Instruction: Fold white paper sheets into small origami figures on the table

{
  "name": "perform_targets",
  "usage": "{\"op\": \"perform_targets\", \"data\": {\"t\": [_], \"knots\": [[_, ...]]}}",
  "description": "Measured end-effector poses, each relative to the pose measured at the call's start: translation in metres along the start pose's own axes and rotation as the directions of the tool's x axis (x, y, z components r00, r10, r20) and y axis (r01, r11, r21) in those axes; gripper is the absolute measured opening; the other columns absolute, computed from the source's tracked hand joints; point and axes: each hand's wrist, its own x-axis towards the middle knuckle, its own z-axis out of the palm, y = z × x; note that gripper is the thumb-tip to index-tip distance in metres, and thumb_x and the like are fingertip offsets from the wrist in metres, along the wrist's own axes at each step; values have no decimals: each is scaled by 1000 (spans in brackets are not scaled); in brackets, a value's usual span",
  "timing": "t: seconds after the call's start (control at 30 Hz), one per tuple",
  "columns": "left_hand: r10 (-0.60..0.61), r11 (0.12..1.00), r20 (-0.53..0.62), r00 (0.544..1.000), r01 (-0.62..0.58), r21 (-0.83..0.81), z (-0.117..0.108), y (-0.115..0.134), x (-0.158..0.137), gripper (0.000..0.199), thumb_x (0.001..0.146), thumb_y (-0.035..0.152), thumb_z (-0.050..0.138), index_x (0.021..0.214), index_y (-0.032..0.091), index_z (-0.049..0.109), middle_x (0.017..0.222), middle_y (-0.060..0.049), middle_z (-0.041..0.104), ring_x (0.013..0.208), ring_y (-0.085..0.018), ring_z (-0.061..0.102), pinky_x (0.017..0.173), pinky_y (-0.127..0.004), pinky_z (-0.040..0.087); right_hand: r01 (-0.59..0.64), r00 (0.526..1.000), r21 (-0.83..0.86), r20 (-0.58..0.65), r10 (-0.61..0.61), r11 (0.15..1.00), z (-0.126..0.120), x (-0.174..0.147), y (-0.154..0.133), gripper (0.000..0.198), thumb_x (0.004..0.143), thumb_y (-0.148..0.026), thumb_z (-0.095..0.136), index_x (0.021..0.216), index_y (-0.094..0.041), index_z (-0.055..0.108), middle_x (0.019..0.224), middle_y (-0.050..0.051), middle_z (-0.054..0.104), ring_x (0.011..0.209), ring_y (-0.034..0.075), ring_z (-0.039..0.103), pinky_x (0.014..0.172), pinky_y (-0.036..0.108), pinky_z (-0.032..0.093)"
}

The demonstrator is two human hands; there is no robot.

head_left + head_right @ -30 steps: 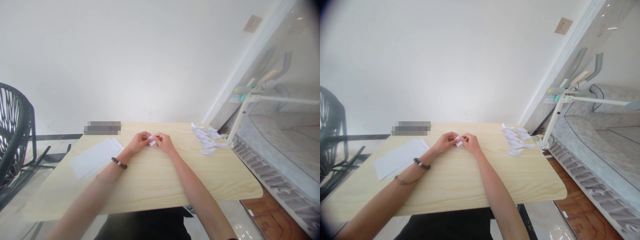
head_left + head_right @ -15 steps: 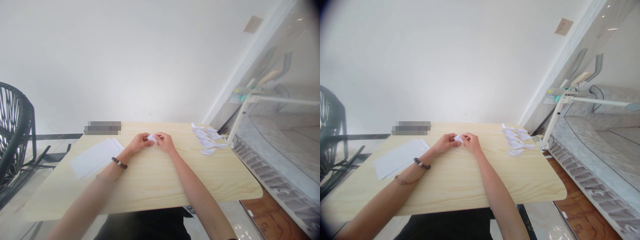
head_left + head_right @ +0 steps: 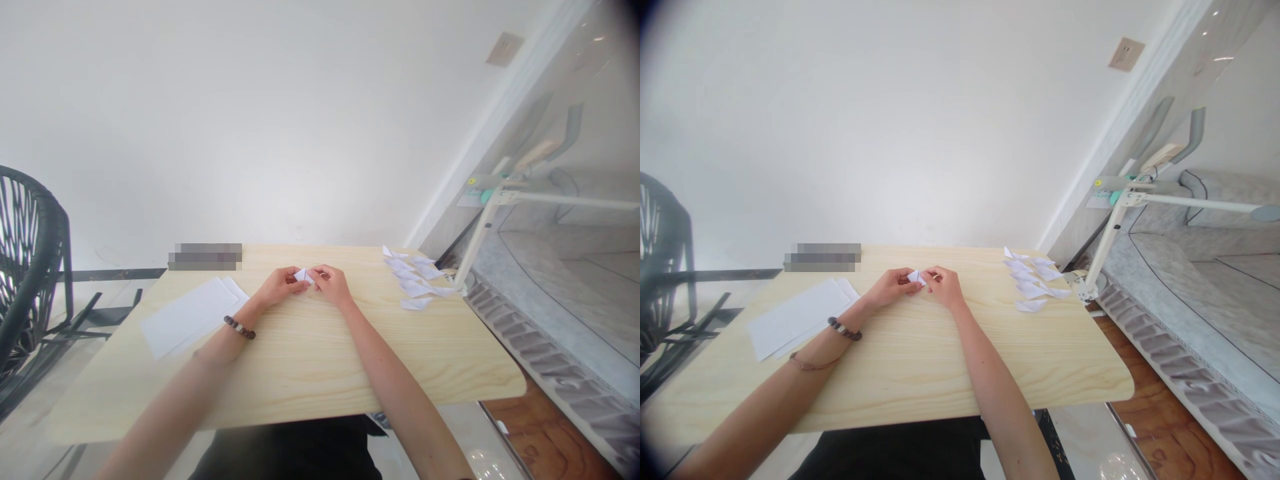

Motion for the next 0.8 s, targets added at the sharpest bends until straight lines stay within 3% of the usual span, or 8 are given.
{"op": "perform_targets", "data": {"t": [0.33, 0.63, 0.8], "knots": [[-3, 999, 17, 1000, 2, 52, -5, -1, 0, 32, 62, 37, 62, 80, 11, 59, 77, -5, 63, 73, -18, 58, 63, -27, 44, -12, 996, 55, 91, 7, 998, -1, 1, 3, 26, 72, -39, 48, 75, -15, 58, 54, -1, 55, 45, 8, 50, 46, 19, 39], [-48, 999, -70, 996, 49, 6, -1, 3, -1, 38, 59, 41, 63, 83, 11, 58, 71, -6, 64, 69, -18, 59, 65, -29, 45, -36, 999, 53, -33, 38, 998, -1, 3, 4, 32, 71, -44, 49, 75, -14, 60, 45, -3, 49, 41, 8, 46, 43, 18, 37], [-22, 999, -77, 997, 25, 41, -1, 1, -1, 37, 59, 42, 63, 79, 11, 58, 72, -7, 64, 67, -17, 58, 62, -29, 45, -44, 998, 3, -33, 44, 999, -1, 2, 3, 34, 71, -46, 47, 77, -15, 60, 47, -2, 51, 41, 8, 47, 43, 19, 37]]}}
